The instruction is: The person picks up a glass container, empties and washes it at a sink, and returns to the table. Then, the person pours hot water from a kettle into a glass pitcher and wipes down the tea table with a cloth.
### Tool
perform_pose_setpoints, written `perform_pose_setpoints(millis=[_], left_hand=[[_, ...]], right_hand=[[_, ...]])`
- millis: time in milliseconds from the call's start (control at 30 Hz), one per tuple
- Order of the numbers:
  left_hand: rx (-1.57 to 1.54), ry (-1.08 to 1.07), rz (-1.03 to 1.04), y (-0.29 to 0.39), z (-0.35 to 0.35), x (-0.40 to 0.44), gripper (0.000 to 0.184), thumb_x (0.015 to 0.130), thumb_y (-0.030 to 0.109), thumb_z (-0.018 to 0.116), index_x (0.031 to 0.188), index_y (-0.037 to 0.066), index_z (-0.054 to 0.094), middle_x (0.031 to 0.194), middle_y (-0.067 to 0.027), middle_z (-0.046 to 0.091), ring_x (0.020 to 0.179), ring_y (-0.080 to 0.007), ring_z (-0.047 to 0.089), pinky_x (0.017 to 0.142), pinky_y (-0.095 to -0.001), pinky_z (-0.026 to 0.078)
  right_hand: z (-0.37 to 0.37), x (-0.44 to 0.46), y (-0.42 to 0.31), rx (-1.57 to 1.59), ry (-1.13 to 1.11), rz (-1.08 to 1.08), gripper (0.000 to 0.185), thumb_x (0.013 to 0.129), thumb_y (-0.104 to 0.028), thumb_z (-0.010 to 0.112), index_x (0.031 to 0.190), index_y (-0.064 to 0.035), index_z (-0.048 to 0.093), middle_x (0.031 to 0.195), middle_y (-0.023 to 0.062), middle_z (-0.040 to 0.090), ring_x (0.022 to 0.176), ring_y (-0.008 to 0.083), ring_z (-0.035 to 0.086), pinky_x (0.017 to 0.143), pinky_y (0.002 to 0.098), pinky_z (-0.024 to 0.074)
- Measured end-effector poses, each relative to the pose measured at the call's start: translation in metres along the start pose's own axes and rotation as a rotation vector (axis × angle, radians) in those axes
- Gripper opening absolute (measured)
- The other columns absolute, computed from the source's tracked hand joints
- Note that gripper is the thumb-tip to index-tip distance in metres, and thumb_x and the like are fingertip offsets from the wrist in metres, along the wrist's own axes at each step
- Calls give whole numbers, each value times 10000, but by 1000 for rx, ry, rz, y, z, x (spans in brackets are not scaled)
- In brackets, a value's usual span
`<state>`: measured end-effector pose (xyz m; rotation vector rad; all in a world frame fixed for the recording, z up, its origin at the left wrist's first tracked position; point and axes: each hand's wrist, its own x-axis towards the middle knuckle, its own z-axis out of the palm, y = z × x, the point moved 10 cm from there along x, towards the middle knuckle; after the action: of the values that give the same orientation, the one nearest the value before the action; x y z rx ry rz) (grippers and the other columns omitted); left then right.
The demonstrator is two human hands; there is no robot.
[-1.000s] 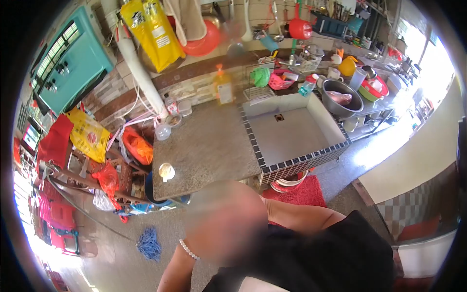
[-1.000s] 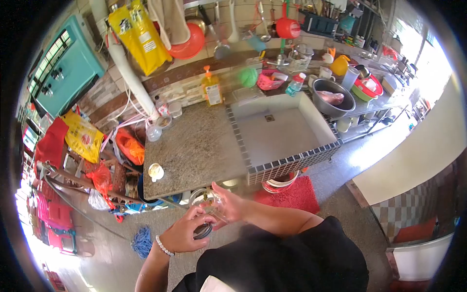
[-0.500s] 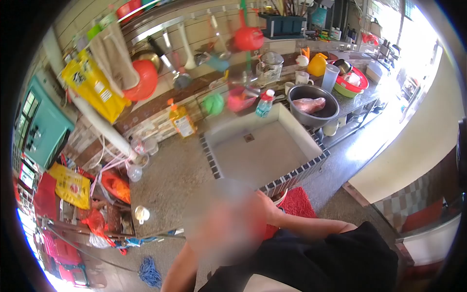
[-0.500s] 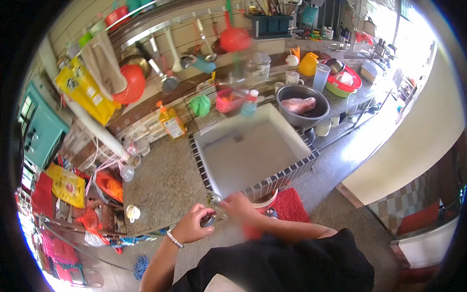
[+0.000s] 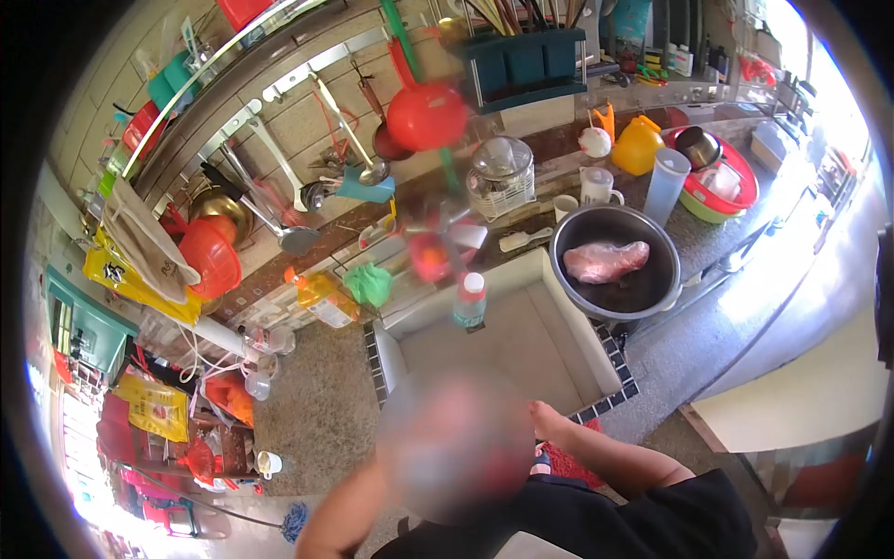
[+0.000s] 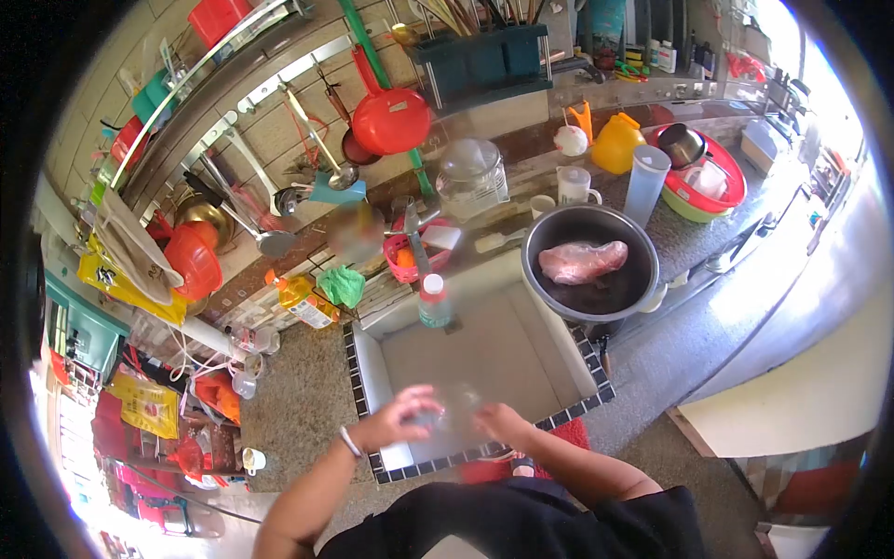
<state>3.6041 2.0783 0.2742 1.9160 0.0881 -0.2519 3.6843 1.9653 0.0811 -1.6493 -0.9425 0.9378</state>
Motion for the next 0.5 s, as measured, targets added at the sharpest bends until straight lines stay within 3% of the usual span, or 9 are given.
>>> perform_pose_setpoints(millis=[67, 100, 200, 300, 400, 433, 500], left_hand=[[-449, 137, -150, 30, -49, 21, 442, 875, 215, 651, 1282, 67, 559, 1286, -150, 552, 1090, -247, 617, 836, -338, 559], [-685, 220, -151, 24, -78, 37, 428, 884, 232, 629, 1271, 67, 556, 1207, -148, 597, 1055, -257, 633, 798, -340, 561], [-1254, 535, -38, 24, -152, 94, 398, 896, 299, 597, 1214, 61, 564, 1055, -141, 666, 987, -287, 657, 748, -394, 567], [-1242, 665, -11, 7, -207, 150, 349, 891, 303, 600, 1140, 58, 600, 1041, -137, 665, 967, -302, 650, 757, -444, 558], [-1306, 771, 82, 32, -222, 173, 325, 871, 303, 617, 1091, 63, 624, 1023, -133, 664, 962, -308, 643, 760, -430, 552], [-1331, 811, 123, 41, -227, 175, 321, 863, 302, 622, 1081, 66, 629, 1016, -132, 664, 961, -310, 641, 759, -421, 551], [-1325, 632, 87, 47, -230, 182, 278, 844, 271, 643, 1050, 85, 634, 999, -90, 655, 969, -292, 627, 782, -421, 522]], right_hand=[[-21, 21, 28, -26, 22, 220, 286, 954, -289, 504, 951, -52, 666, 934, 140, 679, 912, 310, 649, 772, 411, 517], [-30, 31, 45, -35, 44, 342, 343, 957, -335, 473, 950, -49, 664, 950, 154, 680, 931, 339, 643, 777, 426, 513], [-62, 55, 23, -6, 174, 410, 393, 935, -371, 479, 956, -24, 661, 959, 190, 676, 910, 365, 644, 780, 439, 503], [-72, 89, 22, 0, 214, 416, 403, 934, -371, 491, 990, -4, 649, 894, 203, 672, 810, 351, 643, 720, 443, 504], [-72, 106, -3, 245, 157, 482, 347, 944, -357, 541, 703, -107, 534, 653, -10, 496, 638, 116, 483, 549, 292, 420], [-74, 112, -6, 246, 160, 488, 342, 947, -357, 539, 711, -110, 532, 658, -12, 498, 642, 112, 482, 543, 289, 418], [-72, 121, -9, 245, 158, 500, 333, 954, -358, 535, 725, -116, 528, 668, -17, 503, 648, 105, 480, 532, 283, 414]])
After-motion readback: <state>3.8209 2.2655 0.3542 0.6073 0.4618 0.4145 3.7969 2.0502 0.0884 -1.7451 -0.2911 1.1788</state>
